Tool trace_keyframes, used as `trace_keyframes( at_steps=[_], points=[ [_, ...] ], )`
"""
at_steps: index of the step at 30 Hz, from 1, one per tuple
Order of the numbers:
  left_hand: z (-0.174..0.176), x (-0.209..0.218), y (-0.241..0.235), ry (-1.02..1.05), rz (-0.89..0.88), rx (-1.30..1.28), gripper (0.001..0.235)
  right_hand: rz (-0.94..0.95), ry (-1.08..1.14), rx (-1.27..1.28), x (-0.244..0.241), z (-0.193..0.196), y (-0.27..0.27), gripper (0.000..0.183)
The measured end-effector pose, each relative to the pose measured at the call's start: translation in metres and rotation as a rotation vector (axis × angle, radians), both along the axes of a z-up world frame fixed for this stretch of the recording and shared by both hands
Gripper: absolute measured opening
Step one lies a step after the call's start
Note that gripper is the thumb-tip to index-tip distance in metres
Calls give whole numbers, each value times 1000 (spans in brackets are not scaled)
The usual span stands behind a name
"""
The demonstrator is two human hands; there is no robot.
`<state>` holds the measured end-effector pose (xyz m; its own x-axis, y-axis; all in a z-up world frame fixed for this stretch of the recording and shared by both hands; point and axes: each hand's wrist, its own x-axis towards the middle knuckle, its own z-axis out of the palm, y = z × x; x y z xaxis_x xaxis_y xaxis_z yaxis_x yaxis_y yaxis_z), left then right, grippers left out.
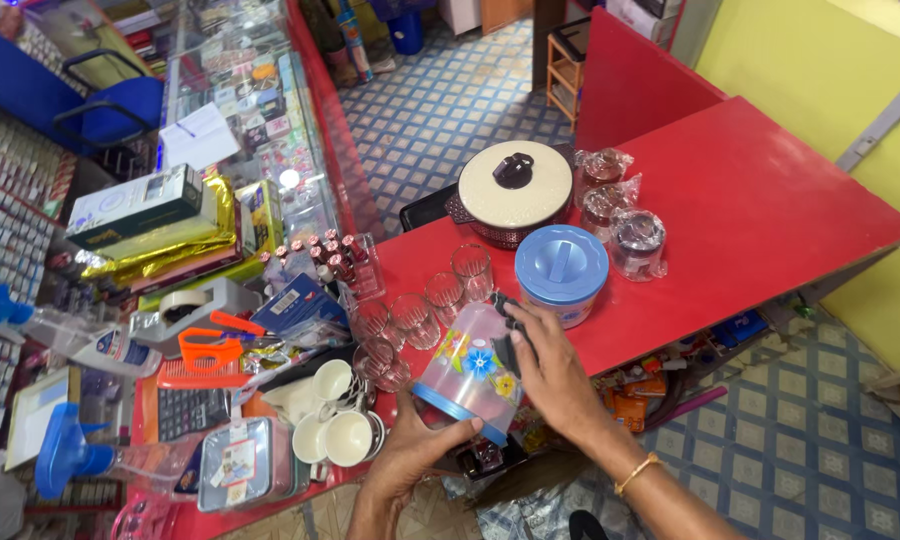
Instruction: The person wipes the exterior of a boxed set of red plates and bowls with a dark cloth, then places the box on a shelf. They then wipe a stack of blue-lidded plastic containers and a single container, placing them on the shelf. Finally, they wipe a blue-lidded container on the counter.
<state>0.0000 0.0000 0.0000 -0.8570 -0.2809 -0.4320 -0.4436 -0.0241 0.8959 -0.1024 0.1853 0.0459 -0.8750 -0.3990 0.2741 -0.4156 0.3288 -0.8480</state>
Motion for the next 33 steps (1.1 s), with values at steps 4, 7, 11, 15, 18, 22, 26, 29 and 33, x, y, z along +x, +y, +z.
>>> trace_keyframes(
  at_steps=[4,7,11,15,18,22,26,29,33],
  points=[
    [-15,4,0,138,3,236,114,37,-50,48,4,24,7,34],
    [-35,3,7,245,15,308,117,117,104,73,21,37,6,39],
    [-53,0,19,264,148,46,111,247,343,164,51,32,-2,46],
    [-48,10,22,199,198,-324,110,274,400,159,75,22,-8,47],
    [-27,19,28,26,180,-663,100,258,194,96,79,23,-9,43],
    [11,20,37,57,174,-684,117,160,148,62,58,37,-11,41],
    [28,10,43,242,201,-766,133,188,147,160,36,39,-18,40],
    [25,-3,39,482,220,-865,121,233,351,278,33,32,-28,44],
    [21,-11,32,536,196,-714,120,367,284,336,27,32,-16,46]
  ],
)
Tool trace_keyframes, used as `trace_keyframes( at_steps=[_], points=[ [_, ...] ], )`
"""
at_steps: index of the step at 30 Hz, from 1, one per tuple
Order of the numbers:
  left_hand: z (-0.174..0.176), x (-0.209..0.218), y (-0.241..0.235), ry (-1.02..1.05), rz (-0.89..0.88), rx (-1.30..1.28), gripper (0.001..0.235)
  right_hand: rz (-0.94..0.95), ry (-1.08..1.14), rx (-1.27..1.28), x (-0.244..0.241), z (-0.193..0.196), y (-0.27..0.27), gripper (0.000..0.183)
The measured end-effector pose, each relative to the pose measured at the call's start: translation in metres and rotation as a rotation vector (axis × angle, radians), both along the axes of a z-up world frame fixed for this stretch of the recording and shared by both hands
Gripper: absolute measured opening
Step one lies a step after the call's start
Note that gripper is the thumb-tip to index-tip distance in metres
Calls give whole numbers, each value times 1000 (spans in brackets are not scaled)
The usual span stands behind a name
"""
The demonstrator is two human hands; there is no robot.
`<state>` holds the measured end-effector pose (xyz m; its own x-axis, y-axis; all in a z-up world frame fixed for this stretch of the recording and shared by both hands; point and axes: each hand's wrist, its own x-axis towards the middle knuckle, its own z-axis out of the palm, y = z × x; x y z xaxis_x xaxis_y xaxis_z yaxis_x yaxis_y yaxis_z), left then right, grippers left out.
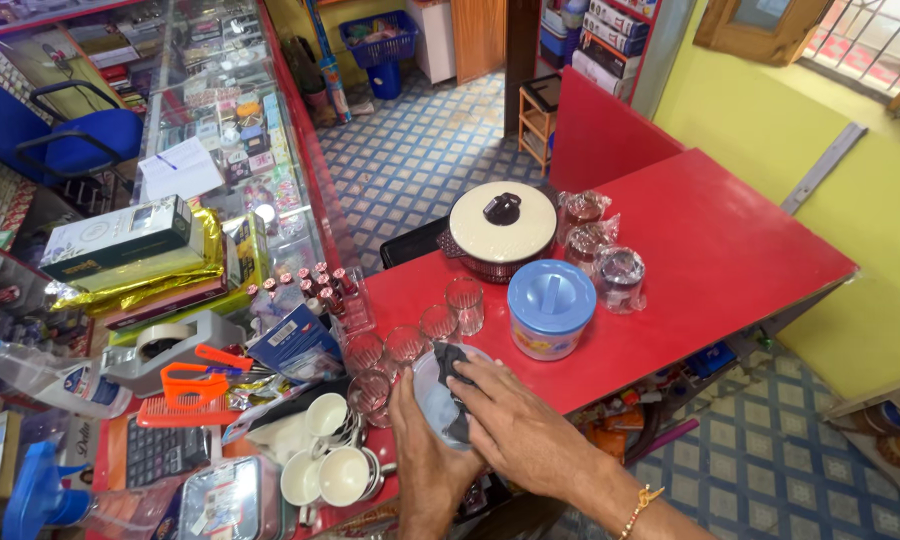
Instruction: The person wipes the exterior of a boxed set of red plates and bowls with a dark cloth, then places the box on a shelf. They then wipe a stack of blue-lidded plastic containers and a single container, placing them on the shelf. Finally, they wipe a blue-lidded container on the counter.
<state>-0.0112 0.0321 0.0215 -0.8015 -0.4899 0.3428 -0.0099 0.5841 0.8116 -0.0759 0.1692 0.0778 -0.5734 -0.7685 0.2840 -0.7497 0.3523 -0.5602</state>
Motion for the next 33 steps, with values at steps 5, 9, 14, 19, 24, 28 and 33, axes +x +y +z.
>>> trace_keyframes(
  at_steps=[5,9,14,19,24,28,33],
  points=[
    [-13,-1,-2,-22,21,80,129,-133,29,-55,-17,-10,-30,46],
    [-27,1,-7,-24,-56,122,107,39,135,-50,-1,-22,-36,46],
    [-20,-4,-3,-10,26,126,129,13,76,-40,-22,-12,-8,35],
    [-18,-1,-1,21,-35,150,121,-44,179,-85,-18,-19,-44,44],
    [-16,1,-1,123,-96,274,125,126,92,-71,-13,-25,-14,38],
    [-11,-2,-2,-107,7,138,127,-44,123,-77,-33,-25,-28,37],
    [-15,6,-2,37,-137,486,115,93,162,-84,-1,-18,-36,39]
  ],
)
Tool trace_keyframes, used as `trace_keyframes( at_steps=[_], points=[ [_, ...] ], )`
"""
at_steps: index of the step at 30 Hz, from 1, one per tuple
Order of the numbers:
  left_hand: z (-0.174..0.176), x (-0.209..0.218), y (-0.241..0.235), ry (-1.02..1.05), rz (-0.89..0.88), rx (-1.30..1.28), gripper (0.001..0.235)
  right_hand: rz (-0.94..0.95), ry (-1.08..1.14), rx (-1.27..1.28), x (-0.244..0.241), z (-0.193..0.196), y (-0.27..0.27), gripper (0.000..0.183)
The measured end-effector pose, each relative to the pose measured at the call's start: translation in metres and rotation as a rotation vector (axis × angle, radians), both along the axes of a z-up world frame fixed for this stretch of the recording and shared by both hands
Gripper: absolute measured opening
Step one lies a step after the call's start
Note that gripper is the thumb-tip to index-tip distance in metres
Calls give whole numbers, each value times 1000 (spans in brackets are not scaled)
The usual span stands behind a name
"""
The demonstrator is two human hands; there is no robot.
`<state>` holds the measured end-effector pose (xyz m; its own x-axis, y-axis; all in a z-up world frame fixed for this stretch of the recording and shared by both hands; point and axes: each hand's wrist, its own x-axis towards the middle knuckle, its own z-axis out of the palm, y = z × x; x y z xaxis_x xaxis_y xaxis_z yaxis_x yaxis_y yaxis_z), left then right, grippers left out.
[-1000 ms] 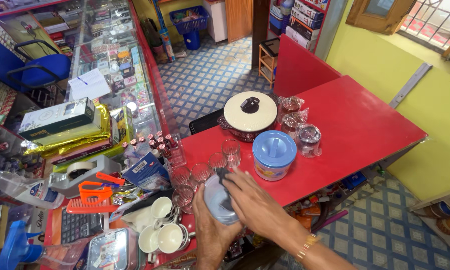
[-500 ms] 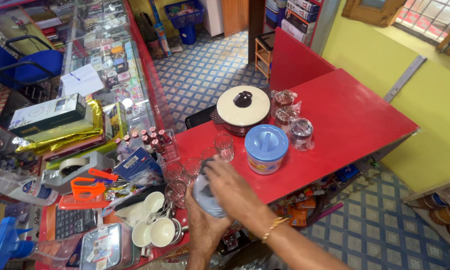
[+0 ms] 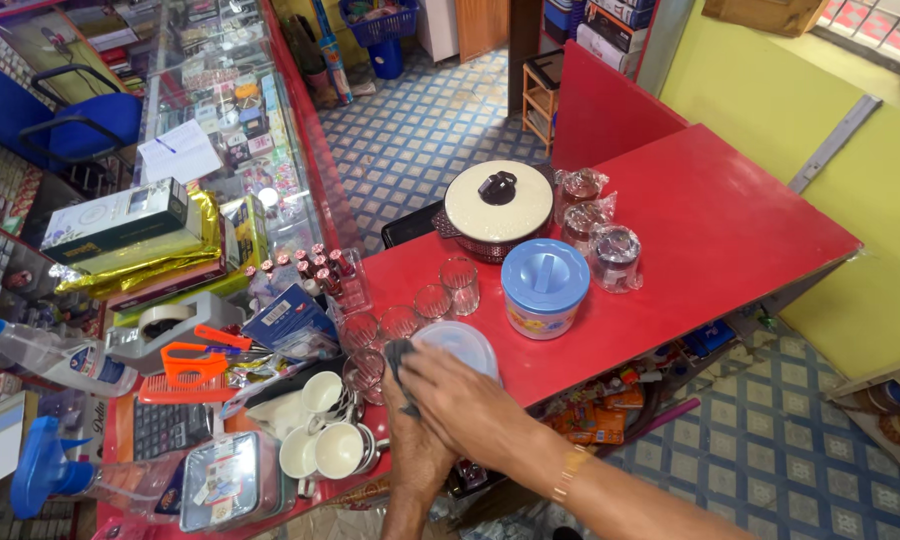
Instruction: The person wipes the exterior of a boxed set of red plates and bowls with a dark cloth, then places the box on a shelf. They then wipe a stack of blue-lidded plastic containers and a single container, placing them on the shelf. Finally, they wipe a blue-lidded container on the counter.
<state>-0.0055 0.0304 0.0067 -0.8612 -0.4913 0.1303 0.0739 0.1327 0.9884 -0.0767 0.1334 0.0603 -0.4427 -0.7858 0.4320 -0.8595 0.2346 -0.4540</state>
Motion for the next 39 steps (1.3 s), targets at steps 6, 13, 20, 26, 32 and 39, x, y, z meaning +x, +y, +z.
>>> trace_keyframes(
  at_steps=[6,13,20,26,32,39],
  points=[
    [-7,-7,2,39,128,-334,126,-4,-76,-19,-19,24,29,37],
    [-7,-12,-1,-68,43,-211,113,65,104,-95,-36,6,-25,30],
    [-1,-10,-1,-126,137,-401,133,-308,-342,-125,-47,-1,21,24],
    [-4,-6,-2,-77,71,-181,127,-338,-118,-164,40,-6,27,43],
    [4,-12,2,-155,126,-288,131,-434,-93,-167,3,-2,17,41],
    [-1,-11,-1,-244,131,-340,133,-284,-140,85,-28,-2,-30,38]
  ],
)
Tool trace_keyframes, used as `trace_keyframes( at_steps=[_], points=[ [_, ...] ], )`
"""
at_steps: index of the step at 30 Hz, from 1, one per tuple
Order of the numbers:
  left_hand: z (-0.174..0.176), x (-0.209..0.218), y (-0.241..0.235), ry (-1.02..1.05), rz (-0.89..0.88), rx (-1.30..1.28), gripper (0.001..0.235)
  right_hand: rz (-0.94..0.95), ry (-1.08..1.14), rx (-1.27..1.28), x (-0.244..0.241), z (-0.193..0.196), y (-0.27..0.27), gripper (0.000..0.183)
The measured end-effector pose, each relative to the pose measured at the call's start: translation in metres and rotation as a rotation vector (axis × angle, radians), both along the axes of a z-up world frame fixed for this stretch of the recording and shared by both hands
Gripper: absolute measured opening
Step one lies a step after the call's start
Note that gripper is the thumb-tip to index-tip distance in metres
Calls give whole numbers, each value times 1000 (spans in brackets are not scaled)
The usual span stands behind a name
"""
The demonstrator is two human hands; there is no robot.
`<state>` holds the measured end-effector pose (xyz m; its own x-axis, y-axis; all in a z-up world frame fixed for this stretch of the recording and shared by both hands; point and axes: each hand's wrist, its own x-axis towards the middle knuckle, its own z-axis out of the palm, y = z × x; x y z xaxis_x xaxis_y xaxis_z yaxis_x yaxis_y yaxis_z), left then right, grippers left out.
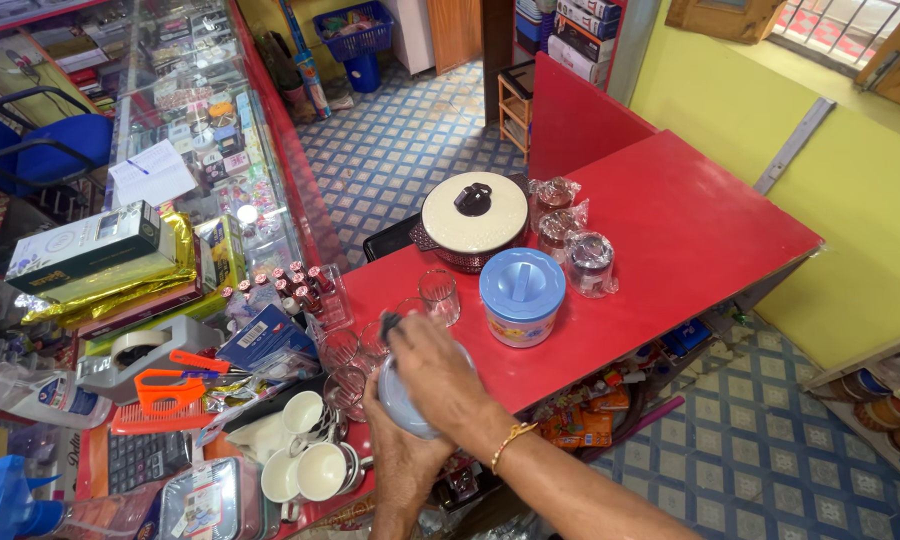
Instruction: The person wipes the exterior of a boxed set of red plates and bowls with a dark cloth, then places the box on a shelf. They then wipe a stack of blue-lidded plastic containers and a single container, placing them on the shelf. Finally, they wipe a blue-lidded container on the counter.
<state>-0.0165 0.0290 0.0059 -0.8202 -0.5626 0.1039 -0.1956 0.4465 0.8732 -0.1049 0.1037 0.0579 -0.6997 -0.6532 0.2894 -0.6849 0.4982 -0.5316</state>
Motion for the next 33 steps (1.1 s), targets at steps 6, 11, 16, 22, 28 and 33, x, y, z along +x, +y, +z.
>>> trace_keyframes(
  at_steps=[6,11,16,22,28,33],
  points=[
    [-33,8,-9,118,-158,-127,88,337,164,-144,40,-2,34,52],
    [-16,3,2,148,-45,81,121,234,138,-99,22,10,82,50],
    [-4,4,12,171,-34,51,132,20,-354,-356,20,6,83,34],
    [39,3,6,-49,-102,-82,127,-69,-362,-360,18,6,95,32],
    [71,-30,-7,-470,-378,-20,120,-81,-134,-293,34,17,109,36],
    [32,-74,0,-679,-526,-394,142,-72,67,-285,43,21,110,51]
  ],
)
